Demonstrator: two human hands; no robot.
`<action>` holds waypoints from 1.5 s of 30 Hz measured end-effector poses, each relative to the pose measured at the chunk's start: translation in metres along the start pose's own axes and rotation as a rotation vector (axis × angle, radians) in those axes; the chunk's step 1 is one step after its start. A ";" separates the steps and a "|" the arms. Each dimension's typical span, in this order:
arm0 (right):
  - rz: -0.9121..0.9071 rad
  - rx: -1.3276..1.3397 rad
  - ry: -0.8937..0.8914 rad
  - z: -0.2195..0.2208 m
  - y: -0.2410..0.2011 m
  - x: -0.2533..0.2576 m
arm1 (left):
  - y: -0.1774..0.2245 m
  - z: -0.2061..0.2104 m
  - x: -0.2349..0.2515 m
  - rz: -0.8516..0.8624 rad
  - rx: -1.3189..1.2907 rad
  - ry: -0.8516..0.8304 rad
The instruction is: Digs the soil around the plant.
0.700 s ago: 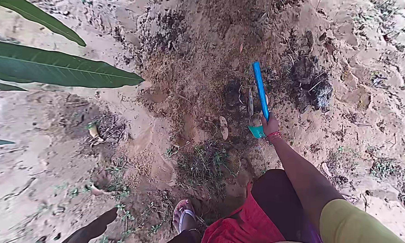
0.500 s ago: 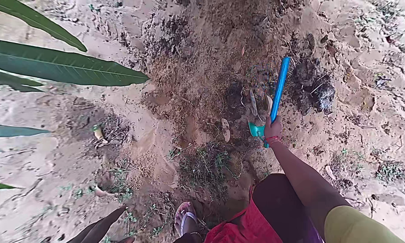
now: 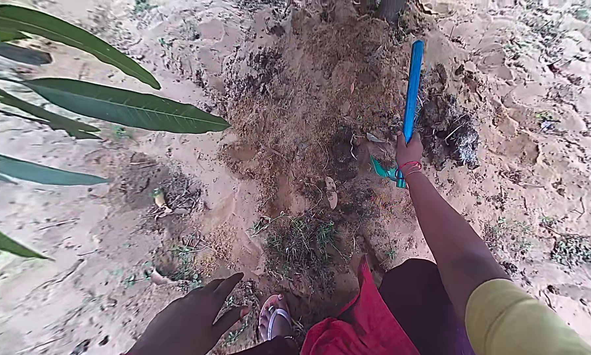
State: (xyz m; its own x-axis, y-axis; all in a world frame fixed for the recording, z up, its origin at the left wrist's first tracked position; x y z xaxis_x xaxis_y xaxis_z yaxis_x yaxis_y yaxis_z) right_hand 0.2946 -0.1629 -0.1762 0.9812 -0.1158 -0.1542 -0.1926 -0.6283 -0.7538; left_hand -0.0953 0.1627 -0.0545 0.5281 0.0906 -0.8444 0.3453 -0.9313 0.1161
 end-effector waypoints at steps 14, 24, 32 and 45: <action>-0.027 -0.235 0.046 -0.075 -0.045 0.060 | 0.013 0.021 0.006 0.027 0.028 -0.209; 0.061 -0.491 -0.176 -0.079 0.022 -0.013 | 0.021 0.016 0.023 0.073 0.044 -0.190; 0.238 -0.371 -0.275 -0.064 0.082 -0.078 | 0.025 0.031 0.047 0.034 0.068 -0.246; 0.065 -0.130 -0.209 0.052 0.097 -0.046 | 0.009 0.020 0.002 0.012 0.003 -0.052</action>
State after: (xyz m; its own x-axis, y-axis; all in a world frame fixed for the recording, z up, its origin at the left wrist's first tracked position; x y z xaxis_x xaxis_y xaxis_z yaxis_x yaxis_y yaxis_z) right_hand 0.2301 -0.1786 -0.2757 0.9409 -0.0057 -0.3385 -0.2389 -0.7197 -0.6518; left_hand -0.1068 0.1477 -0.0652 0.4914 0.0611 -0.8688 0.3369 -0.9332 0.1249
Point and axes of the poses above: each hand's wrist, its own x-axis towards the middle knuckle, its own z-axis out of the palm, y = z × x, the point moved 6 cm from there along x, towards the middle knuckle, and after that the axes turned 3 degrees about -y, right-handed, at the moved point
